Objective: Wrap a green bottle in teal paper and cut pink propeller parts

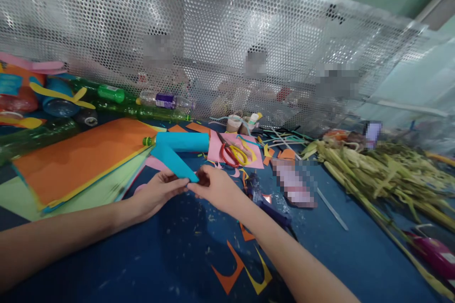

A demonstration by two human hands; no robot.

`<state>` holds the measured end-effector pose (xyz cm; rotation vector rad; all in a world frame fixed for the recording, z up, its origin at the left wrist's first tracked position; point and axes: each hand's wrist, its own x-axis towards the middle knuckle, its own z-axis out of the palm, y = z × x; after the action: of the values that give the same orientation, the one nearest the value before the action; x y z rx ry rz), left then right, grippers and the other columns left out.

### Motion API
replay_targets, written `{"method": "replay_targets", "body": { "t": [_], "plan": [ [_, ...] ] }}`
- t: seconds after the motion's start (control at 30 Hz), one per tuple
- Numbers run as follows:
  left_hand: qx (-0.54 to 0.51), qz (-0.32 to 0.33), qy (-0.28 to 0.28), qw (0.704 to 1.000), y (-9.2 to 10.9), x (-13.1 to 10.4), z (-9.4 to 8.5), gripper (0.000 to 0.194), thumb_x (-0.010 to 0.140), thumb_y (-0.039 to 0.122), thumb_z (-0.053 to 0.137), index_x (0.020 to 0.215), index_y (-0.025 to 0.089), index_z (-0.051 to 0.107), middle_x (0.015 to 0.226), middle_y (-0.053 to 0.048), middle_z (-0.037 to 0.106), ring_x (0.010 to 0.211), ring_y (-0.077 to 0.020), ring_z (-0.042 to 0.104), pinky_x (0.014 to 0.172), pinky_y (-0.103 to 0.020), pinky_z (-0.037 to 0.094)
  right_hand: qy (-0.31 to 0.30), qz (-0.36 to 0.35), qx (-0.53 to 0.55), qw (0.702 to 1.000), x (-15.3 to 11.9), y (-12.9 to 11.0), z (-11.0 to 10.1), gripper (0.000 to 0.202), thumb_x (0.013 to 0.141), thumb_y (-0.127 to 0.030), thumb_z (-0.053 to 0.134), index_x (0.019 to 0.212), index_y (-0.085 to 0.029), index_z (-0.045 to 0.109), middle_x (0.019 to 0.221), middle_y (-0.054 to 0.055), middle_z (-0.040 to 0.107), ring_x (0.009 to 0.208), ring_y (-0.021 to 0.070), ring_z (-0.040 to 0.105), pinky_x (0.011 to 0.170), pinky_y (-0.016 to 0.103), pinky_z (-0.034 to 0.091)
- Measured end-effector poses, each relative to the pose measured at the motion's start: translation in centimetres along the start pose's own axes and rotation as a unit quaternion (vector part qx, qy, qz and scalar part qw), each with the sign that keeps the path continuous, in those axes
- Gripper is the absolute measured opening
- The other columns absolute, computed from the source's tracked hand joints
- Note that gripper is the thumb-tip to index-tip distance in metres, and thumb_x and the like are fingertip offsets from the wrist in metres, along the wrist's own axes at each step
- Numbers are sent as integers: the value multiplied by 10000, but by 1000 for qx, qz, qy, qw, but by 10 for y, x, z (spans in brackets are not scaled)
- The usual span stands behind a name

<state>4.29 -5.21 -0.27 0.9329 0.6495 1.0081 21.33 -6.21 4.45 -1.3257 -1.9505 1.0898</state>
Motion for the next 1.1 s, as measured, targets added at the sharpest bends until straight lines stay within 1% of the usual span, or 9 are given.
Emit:
{"method": "replay_targets", "body": {
  "t": [0.17, 0.37, 0.5, 0.63, 0.77, 0.83, 0.9, 1.03, 1.1],
  "plan": [
    [28, 1, -4, 1000, -1, 1, -1, 168, 676, 238, 726, 806, 144, 677, 815, -34, 684, 739, -138, 606, 734, -273, 469, -8, 10, 43, 999, 2, -1, -5, 125, 736, -248, 607, 665, -205, 513, 612, 7, 665, 598, 170, 649, 575, 302, 533],
    [126, 27, -85, 988, -2, -1, -1, 183, 705, 265, 689, 851, 155, 676, 835, -48, 698, 829, -190, 623, 813, -329, 445, -7, 16, 22, 1000, 2, -2, -8, 132, 699, -259, 640, 602, -201, 573, 595, 9, 679, 570, 177, 658, 549, 301, 537],
    [161, 25, -74, 984, -4, -1, -2, 181, 698, 279, 684, 833, 160, 667, 840, -43, 695, 825, -196, 620, 798, -327, 441, -32, 31, 66, 997, 4, -1, -9, 125, 693, -305, 664, 639, -197, 632, 605, 6, 685, 587, 171, 669, 592, 305, 560],
    [163, 29, -62, 984, -5, 1, -3, 209, 694, 269, 680, 862, 146, 655, 863, -52, 685, 828, -196, 604, 787, -322, 440, -92, 37, 107, 989, 4, 1, -13, 196, 771, -371, 587, 773, -194, 671, 747, 23, 713, 684, 155, 687, 689, 308, 565],
    [154, 26, -54, 986, -5, 1, -3, 187, 687, 239, 679, 844, 139, 654, 836, -44, 679, 790, -174, 593, 770, -302, 433, -119, 38, 115, 985, 4, 5, -16, 271, 828, -405, 506, 809, -174, 646, 792, 48, 715, 717, 153, 691, 705, 312, 564],
    [164, 22, -41, 985, -5, 1, -3, 155, 684, 241, 679, 799, 141, 649, 787, -30, 669, 732, -160, 583, 723, -284, 432, -113, 34, 99, 988, 4, 7, -17, 288, 836, -417, 491, 798, -173, 638, 789, 51, 714, 712, 161, 691, 691, 322, 567],
    [171, 17, -33, 985, -5, 1, -2, 158, 683, 251, 679, 791, 141, 644, 775, -29, 663, 717, -158, 577, 700, -277, 432, -82, 19, 56, 995, 6, 9, -16, 276, 839, -407, 492, 771, -181, 636, 763, 46, 708, 685, 168, 688, 668, 327, 570],
    [162, 23, -34, 986, -5, 1, -3, 235, 683, 259, 679, 885, 144, 642, 880, -52, 668, 825, -182, 586, 769, -300, 435, -28, -27, -35, 999, 7, 9, -16, 223, 858, -316, 479, 739, -196, 625, 692, 29, 690, 602, 160, 669, 613, 324, 565],
    [174, 25, -26, 984, -6, 2, -5, 259, 687, 269, 679, 910, 143, 642, 864, -51, 669, 802, -177, 587, 755, -296, 434, -17, -38, -49, 998, 5, 7, -16, 214, 861, -294, 469, 747, -196, 620, 690, 24, 684, 605, 155, 668, 610, 311, 561]
  ]
}}
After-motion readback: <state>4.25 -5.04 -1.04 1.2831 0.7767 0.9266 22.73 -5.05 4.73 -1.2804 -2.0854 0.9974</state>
